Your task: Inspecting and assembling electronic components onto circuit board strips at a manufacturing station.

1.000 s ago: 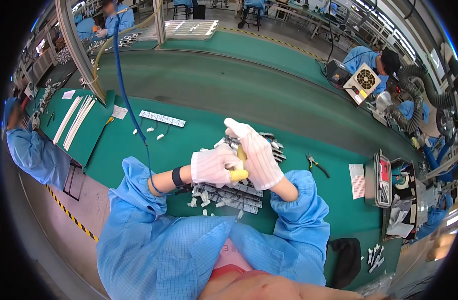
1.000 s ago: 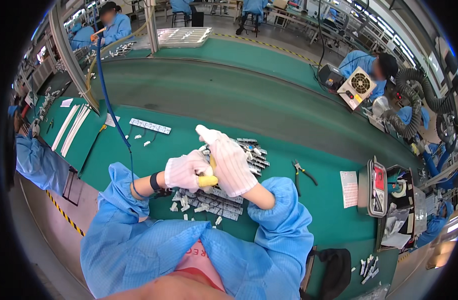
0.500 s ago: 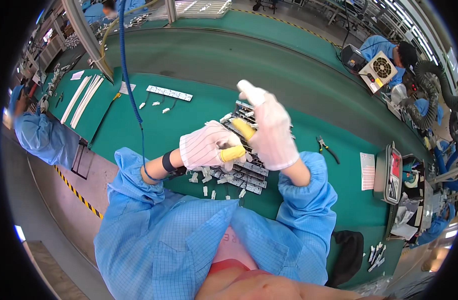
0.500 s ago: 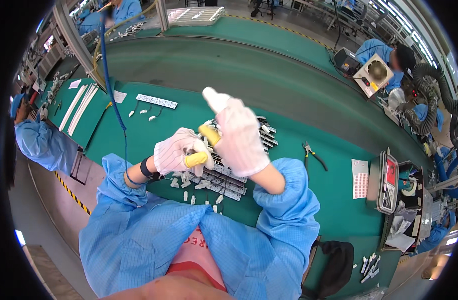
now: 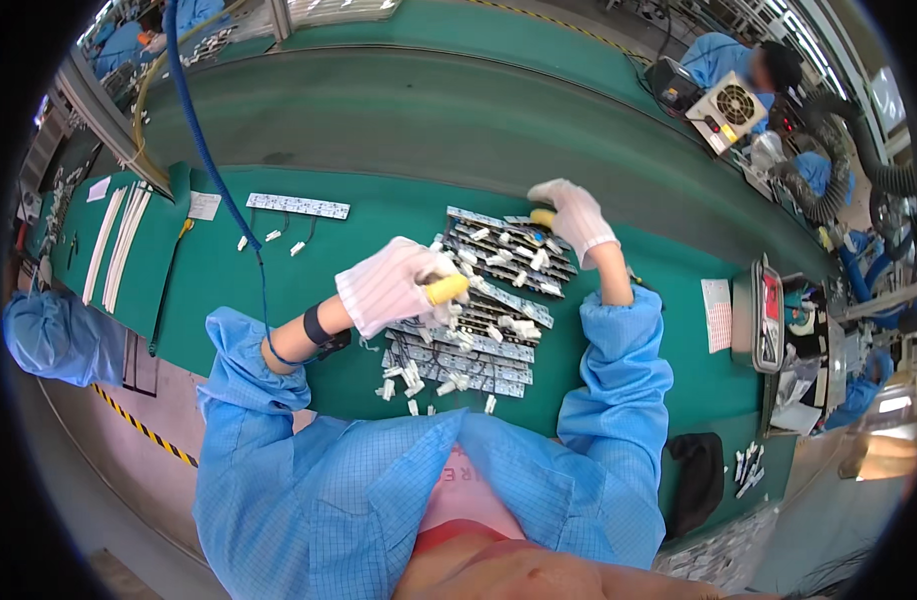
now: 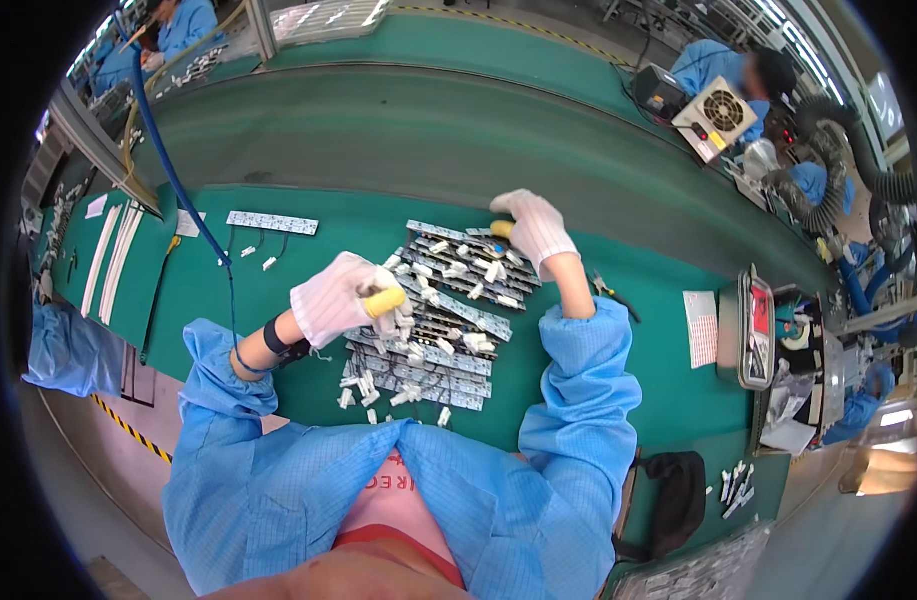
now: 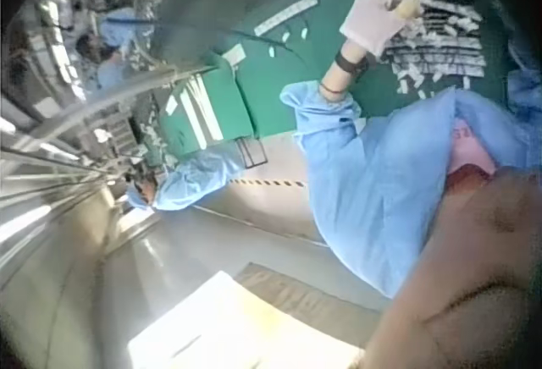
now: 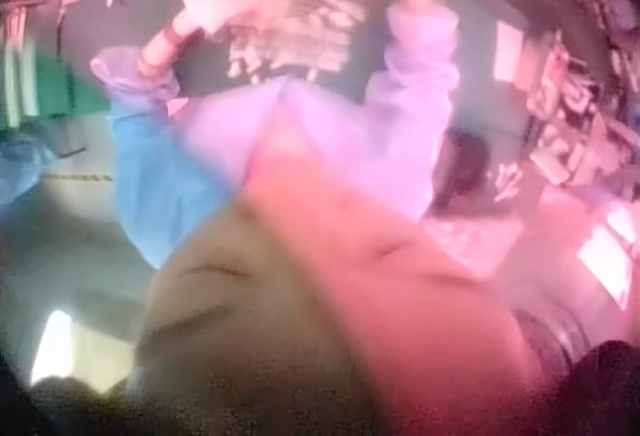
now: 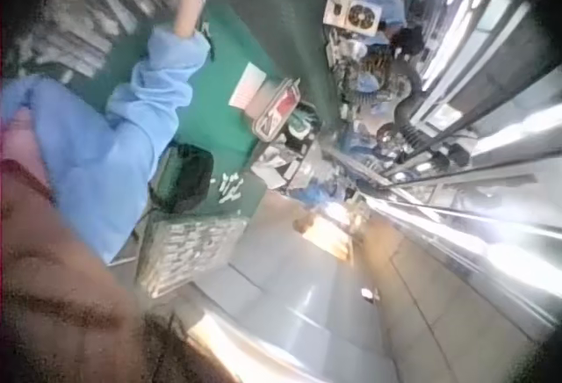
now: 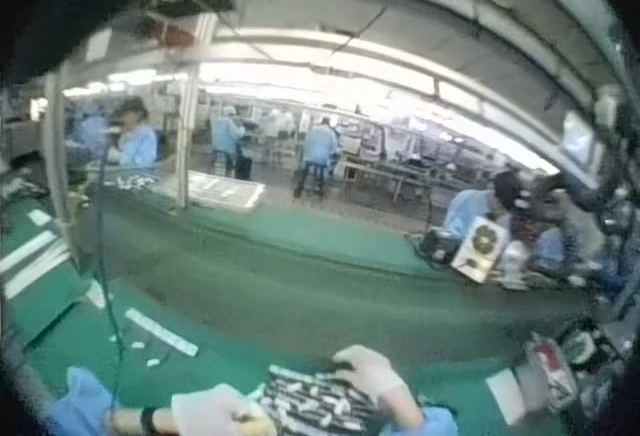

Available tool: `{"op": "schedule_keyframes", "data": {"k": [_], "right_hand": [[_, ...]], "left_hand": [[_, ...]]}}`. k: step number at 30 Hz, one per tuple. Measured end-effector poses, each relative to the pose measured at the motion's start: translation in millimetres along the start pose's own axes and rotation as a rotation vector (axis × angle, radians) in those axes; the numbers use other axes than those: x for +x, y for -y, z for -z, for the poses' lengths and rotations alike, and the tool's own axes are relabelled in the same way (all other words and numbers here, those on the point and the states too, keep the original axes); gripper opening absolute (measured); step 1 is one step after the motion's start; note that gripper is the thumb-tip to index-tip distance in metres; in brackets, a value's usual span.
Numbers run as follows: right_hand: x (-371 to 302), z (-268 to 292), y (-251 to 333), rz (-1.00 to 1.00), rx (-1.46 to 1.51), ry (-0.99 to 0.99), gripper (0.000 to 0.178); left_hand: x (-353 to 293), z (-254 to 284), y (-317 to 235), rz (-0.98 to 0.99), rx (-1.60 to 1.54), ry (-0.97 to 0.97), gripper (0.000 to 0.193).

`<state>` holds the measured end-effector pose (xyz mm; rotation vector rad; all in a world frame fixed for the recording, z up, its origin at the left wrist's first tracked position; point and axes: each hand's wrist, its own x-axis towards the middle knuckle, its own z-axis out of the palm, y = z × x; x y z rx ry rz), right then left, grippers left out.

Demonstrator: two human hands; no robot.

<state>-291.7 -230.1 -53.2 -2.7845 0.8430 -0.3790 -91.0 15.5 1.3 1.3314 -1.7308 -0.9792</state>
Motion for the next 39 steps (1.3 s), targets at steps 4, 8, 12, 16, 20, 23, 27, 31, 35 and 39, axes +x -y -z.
{"op": "schedule_keyframes", "data": {"k": [4, 8, 12, 16, 20, 23, 27, 31, 35, 39], "right_hand": [[-1.6, -16.0, 3.3, 0.025, 0.009, 0.064, 0.012], [-0.9, -20.9, 1.2, -0.02, 0.065, -0.153, 0.01], [-5.1, 11.6, 43.7, -0.014, 0.412, -0.42, 0.009], [-18.9, 40.0, 105.6, 0.297, 0.273, -0.512, 0.033], [-26.2, 37.8, 116.2, 0.463, 0.165, -0.318, 0.047], [-20.7, 33.9, 112.4, 0.257, 0.262, -0.483, 0.069], [-26.9, 40.4, 105.5, 0.046, 0.681, -0.071, 0.037], [-32.5, 42.1, 108.3, -0.112, 0.89, -0.056, 0.034], [-37.2, 43.6, 107.4, -0.23, 1.012, 0.007, 0.036], [-41.9, 36.0, 115.1, -0.125, 1.171, -0.059, 0.049]], "left_hand": [[12.8, 6.3, 10.9, -0.23, 0.114, 0.064, 0.02], [26.4, 6.3, 24.4, -0.198, 0.131, 0.067, 0.022], [32.5, 10.2, 16.5, 0.241, -0.541, 0.123, 0.045], [37.8, -1.2, 47.4, 0.086, -1.165, 0.106, 0.076], [37.3, 10.1, 29.9, -0.387, 0.264, -0.227, 0.046], [36.5, 16.1, 20.7, 0.032, -0.226, -0.095, 0.032], [38.2, 11.4, 33.8, -0.017, -0.121, -0.209, 0.03], [40.6, 8.2, 36.0, -0.063, -0.313, -0.272, 0.054], [34.8, 16.5, 27.9, 0.077, -0.305, -0.208, 0.054], [28.4, 18.8, 33.6, 0.048, -0.322, -0.224, 0.051]]}}
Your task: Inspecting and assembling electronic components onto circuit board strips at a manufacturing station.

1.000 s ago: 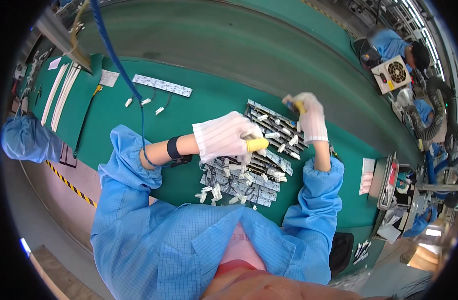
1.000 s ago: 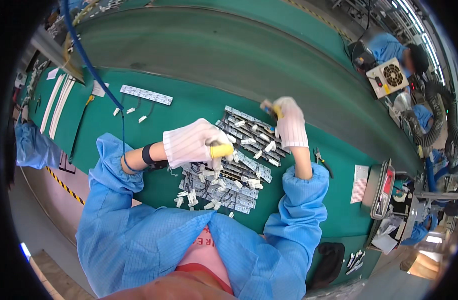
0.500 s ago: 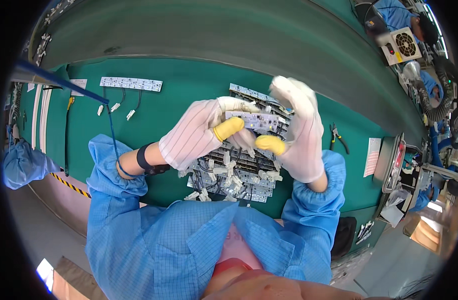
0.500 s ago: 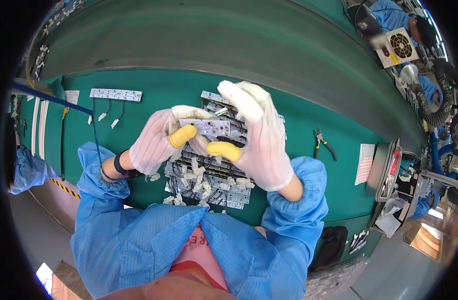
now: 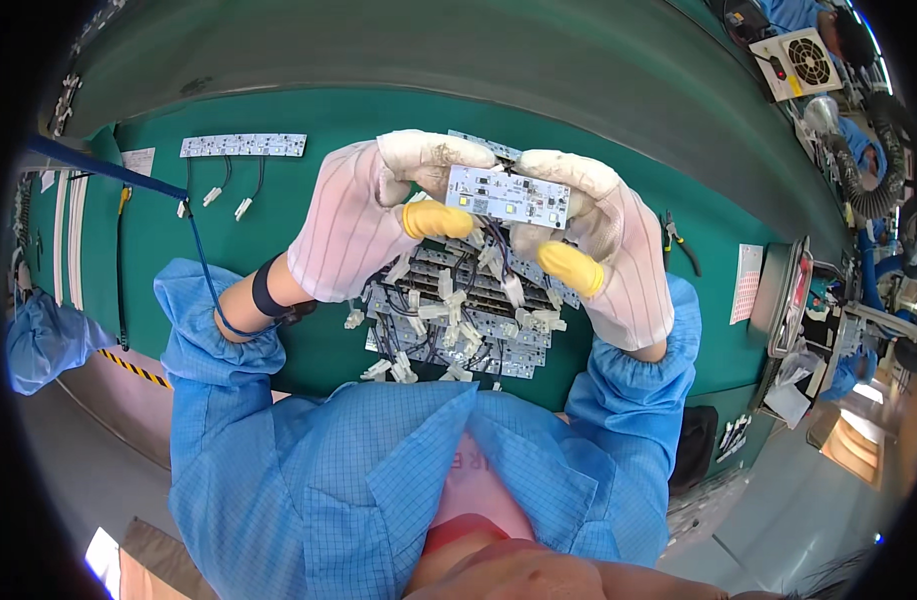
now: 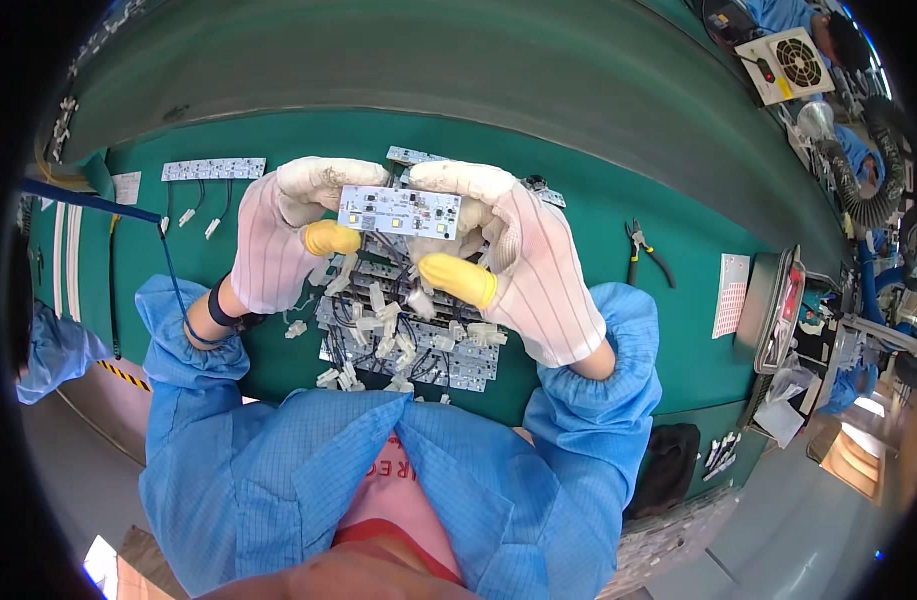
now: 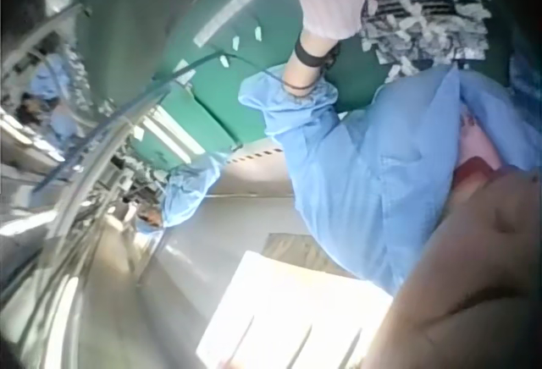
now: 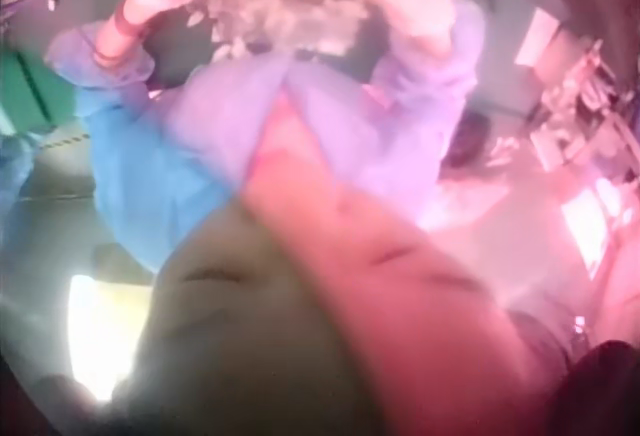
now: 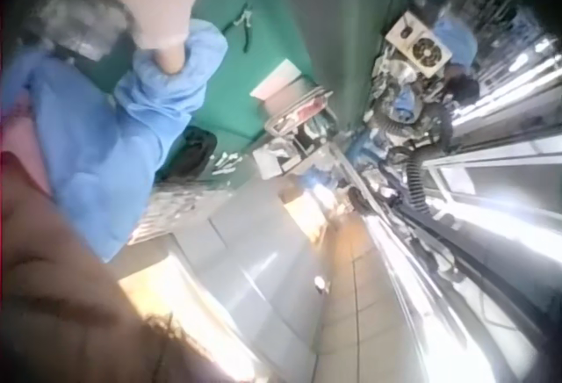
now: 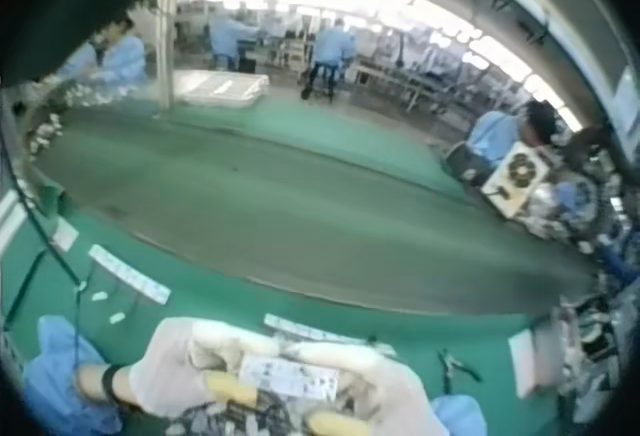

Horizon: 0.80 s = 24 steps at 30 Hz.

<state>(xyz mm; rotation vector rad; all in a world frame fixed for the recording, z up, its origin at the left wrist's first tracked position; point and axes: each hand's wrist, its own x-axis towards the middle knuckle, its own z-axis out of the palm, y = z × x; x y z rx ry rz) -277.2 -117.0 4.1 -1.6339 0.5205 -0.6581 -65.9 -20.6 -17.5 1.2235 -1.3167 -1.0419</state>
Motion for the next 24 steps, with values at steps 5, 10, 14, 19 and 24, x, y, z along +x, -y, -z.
{"op": "schedule_keyframes", "data": {"k": [5, 10, 14, 19, 24], "right_hand": [[-0.5, 12.9, 13.4, -0.028, -0.159, 0.082, 0.05], [-1.8, 9.9, 15.4, 0.049, -0.152, 0.071, 0.047], [-1.7, 10.7, 15.0, 0.036, -0.153, 0.074, 0.045], [1.3, 9.3, 8.1, 0.158, -0.334, 0.057, 0.044], [-1.7, 12.6, 9.1, 0.145, -0.315, 0.041, 0.039]], "left_hand": [[-1.9, -2.8, -7.0, -0.047, -0.03, -0.019, 0.051], [1.2, -3.9, -4.4, -0.101, 0.028, -0.045, 0.045], [2.9, -4.0, -6.6, -0.16, 0.013, -0.063, 0.039], [-2.2, -3.1, -1.7, -0.18, -0.043, -0.079, 0.041], [-0.3, 2.8, -4.0, -0.106, 0.04, 0.024, 0.058]]}}
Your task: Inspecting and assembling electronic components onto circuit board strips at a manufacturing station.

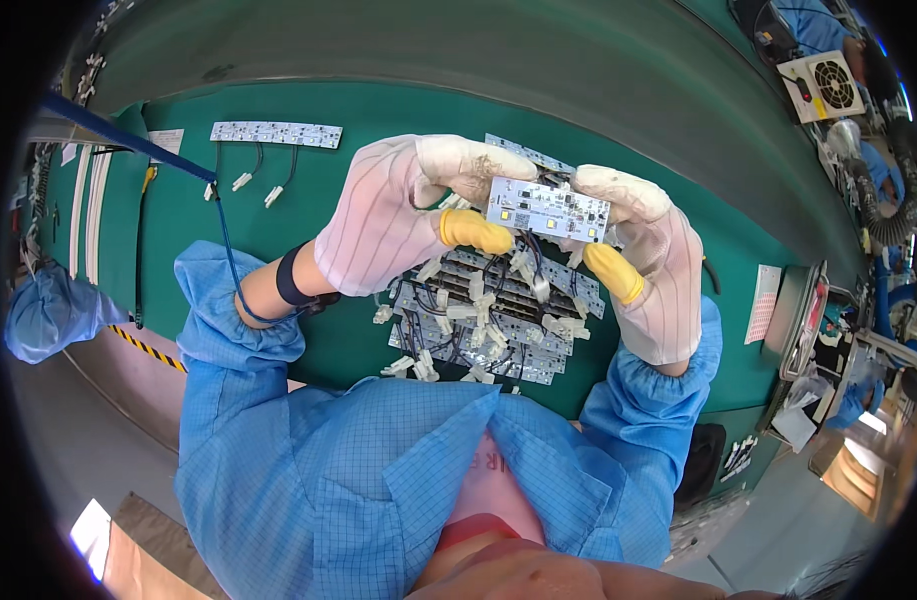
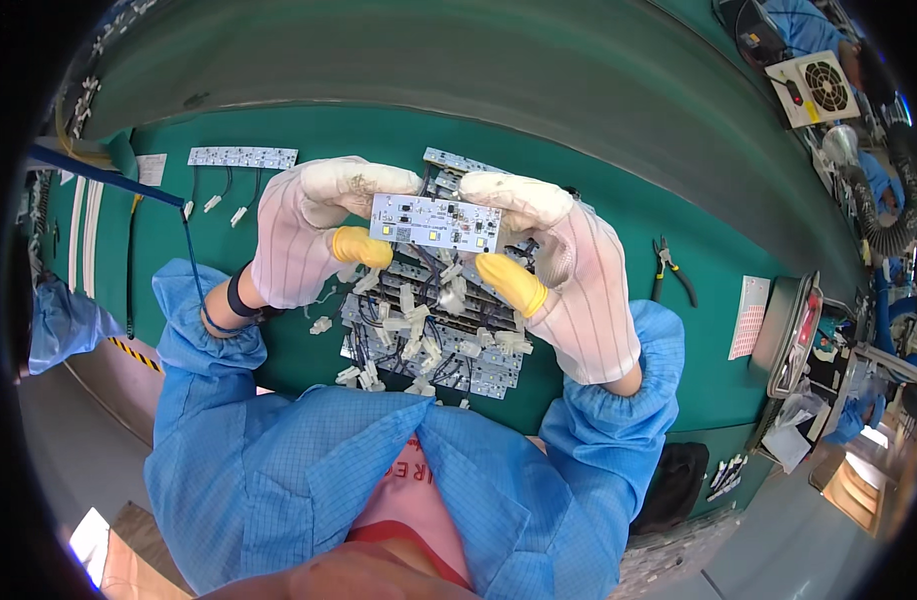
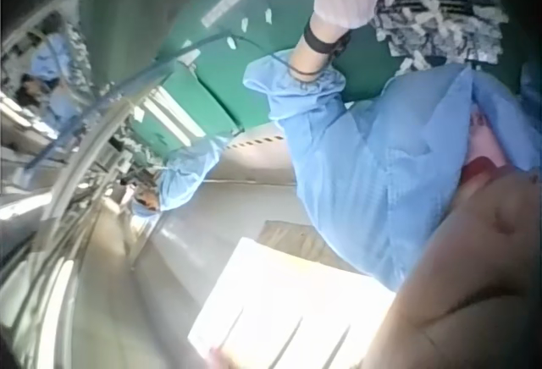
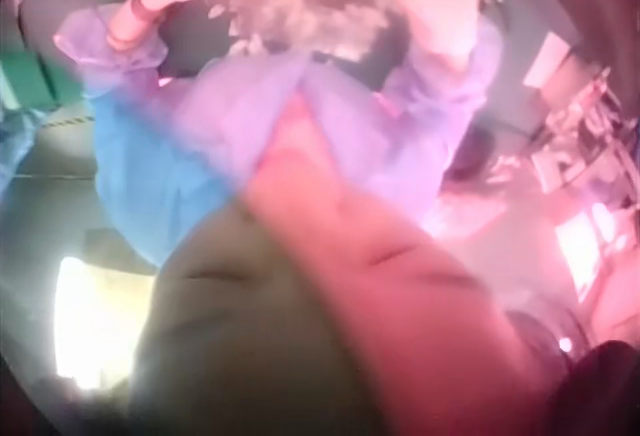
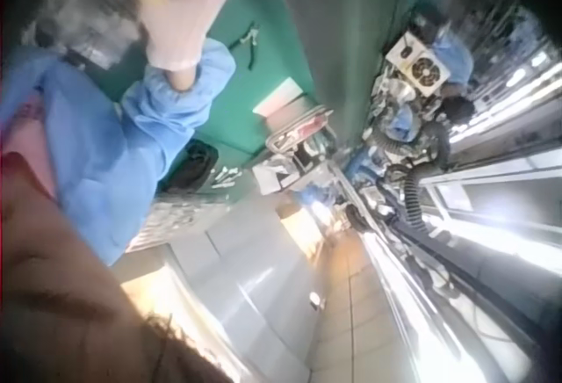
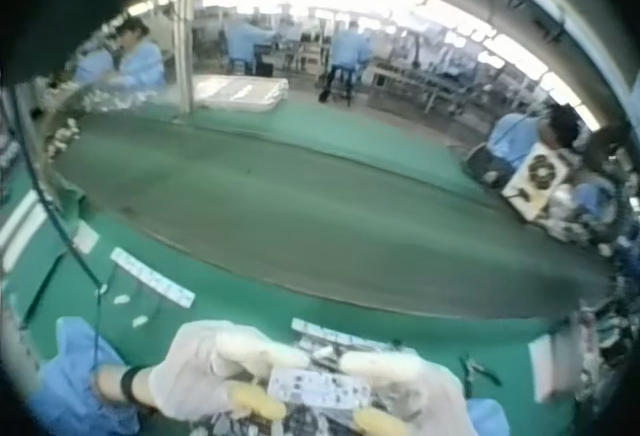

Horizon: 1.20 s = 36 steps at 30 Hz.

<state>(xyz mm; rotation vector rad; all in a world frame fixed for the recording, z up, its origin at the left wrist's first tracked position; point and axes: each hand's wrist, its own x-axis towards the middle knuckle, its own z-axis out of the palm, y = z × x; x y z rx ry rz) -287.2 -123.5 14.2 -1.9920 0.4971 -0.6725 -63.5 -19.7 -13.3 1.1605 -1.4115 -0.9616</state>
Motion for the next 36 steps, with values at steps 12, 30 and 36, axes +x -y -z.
{"op": "schedule_keyframes", "data": {"k": [12, 30, 36], "right_hand": [[-1.7, -0.8, 3.6, -0.054, 0.05, 0.004, 0.048], [-0.6, 2.5, 6.2, -0.057, -0.061, 0.038, 0.044], [6.6, 10.9, 0.7, -0.355, 0.379, 0.198, 0.044]], "left_hand": [[7.0, -4.5, -5.5, 0.032, -0.101, -0.077, 0.044], [6.1, -4.6, 0.3, -0.285, 0.296, -0.184, 0.04], [-6.8, 6.6, -1.7, -0.056, 0.807, 0.048, 0.025]]}}
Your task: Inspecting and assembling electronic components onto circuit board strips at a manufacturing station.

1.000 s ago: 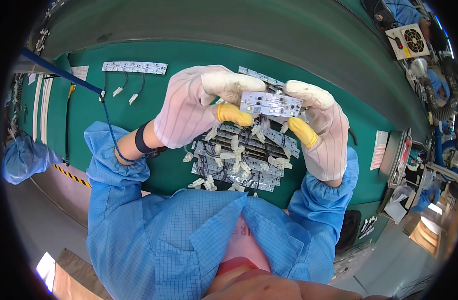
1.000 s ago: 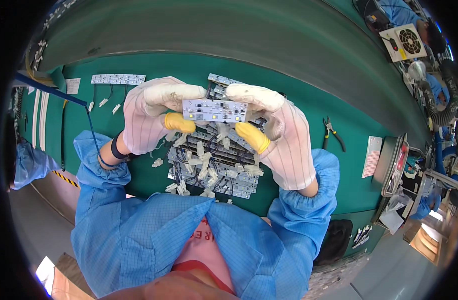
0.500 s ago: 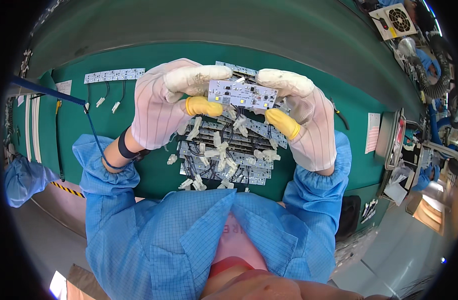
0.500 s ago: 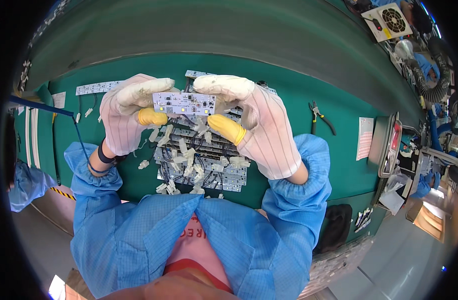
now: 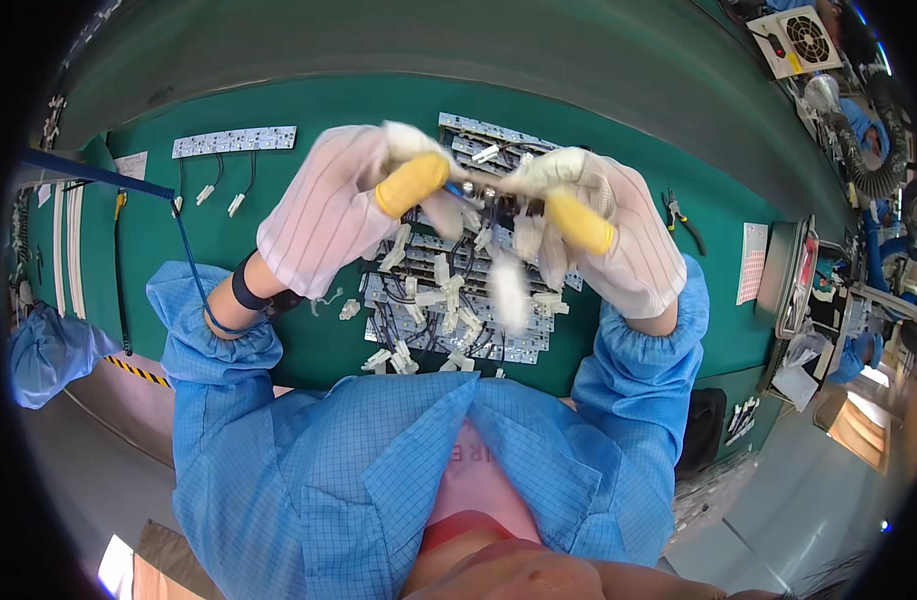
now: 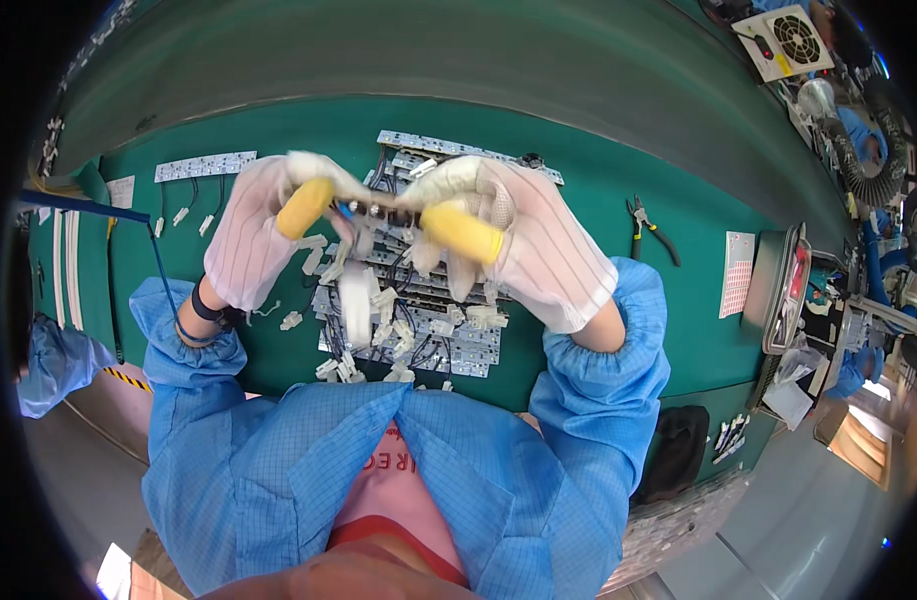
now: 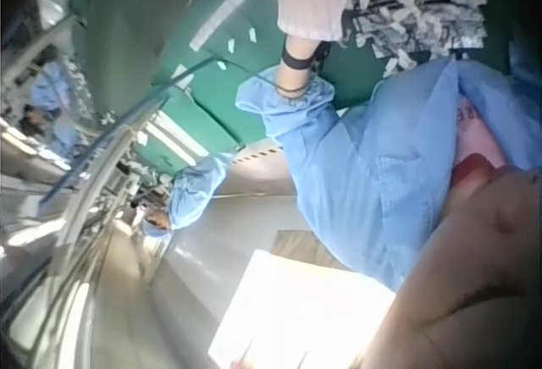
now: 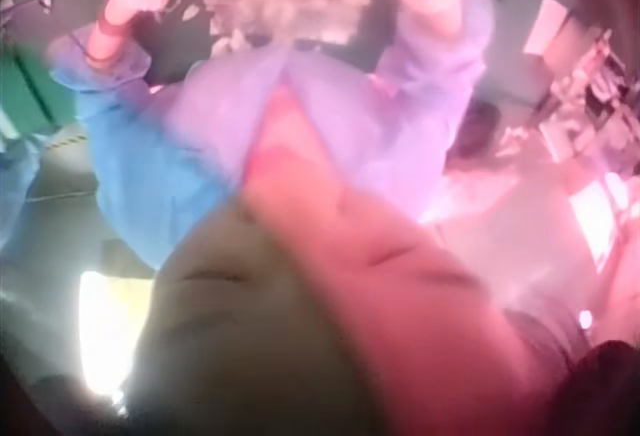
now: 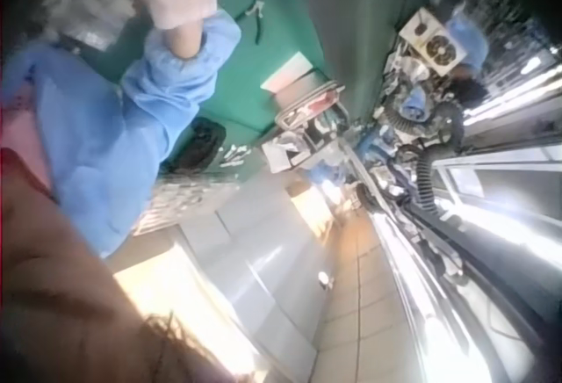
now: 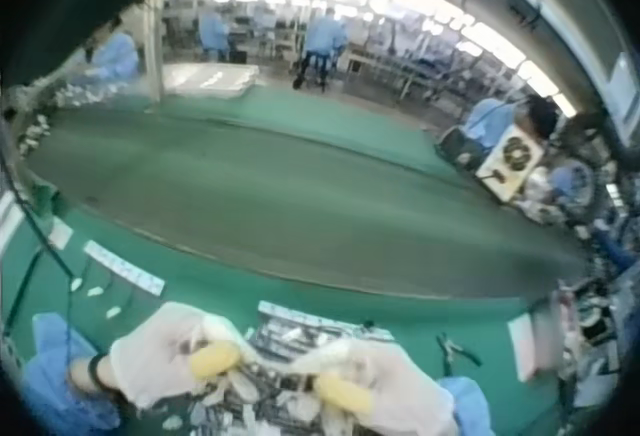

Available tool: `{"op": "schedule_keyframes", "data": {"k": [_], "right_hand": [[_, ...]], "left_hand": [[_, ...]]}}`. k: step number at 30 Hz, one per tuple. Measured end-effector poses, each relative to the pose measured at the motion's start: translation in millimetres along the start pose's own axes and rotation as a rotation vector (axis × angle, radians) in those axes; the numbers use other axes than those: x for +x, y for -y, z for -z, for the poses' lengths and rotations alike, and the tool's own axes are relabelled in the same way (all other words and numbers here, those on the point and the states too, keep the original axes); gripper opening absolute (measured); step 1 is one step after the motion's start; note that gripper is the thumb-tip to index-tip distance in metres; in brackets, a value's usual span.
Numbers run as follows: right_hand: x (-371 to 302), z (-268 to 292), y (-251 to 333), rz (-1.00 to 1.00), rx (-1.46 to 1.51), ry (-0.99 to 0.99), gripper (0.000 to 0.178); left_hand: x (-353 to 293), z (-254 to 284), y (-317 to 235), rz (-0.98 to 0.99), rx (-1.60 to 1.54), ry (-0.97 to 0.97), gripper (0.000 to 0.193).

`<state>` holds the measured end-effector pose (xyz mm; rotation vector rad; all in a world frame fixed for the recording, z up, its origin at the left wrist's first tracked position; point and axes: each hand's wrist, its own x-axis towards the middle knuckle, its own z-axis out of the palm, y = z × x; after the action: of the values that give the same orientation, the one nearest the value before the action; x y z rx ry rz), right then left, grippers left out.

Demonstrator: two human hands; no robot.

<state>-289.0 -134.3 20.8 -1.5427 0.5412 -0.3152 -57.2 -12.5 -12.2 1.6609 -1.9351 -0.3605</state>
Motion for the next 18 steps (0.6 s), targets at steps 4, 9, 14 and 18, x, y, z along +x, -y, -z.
{"op": "schedule_keyframes", "data": {"k": [4, 9, 14, 18], "right_hand": [[3.1, 3.7, -21.3, -0.045, 0.257, 0.081, 0.059], [6.6, 3.1, -27.8, -0.011, 0.271, 0.103, 0.052], [8.8, -12.4, -12.1, 0.072, -0.117, -0.102, 0.047], [4.5, -18.1, -9.3, 0.094, -0.129, -0.123, 0.057]], "left_hand": [[-8.4, -3.1, 16.3, -0.236, 0.128, -0.062, 0.034], [-5.6, 1.2, 16.5, -0.336, 0.269, -0.09, 0.025], [21.6, 5.6, -10.0, 0.103, -0.292, -0.093, 0.033], [11.0, 1.1, 26.7, -0.096, -0.098, -0.207, 0.03]]}}
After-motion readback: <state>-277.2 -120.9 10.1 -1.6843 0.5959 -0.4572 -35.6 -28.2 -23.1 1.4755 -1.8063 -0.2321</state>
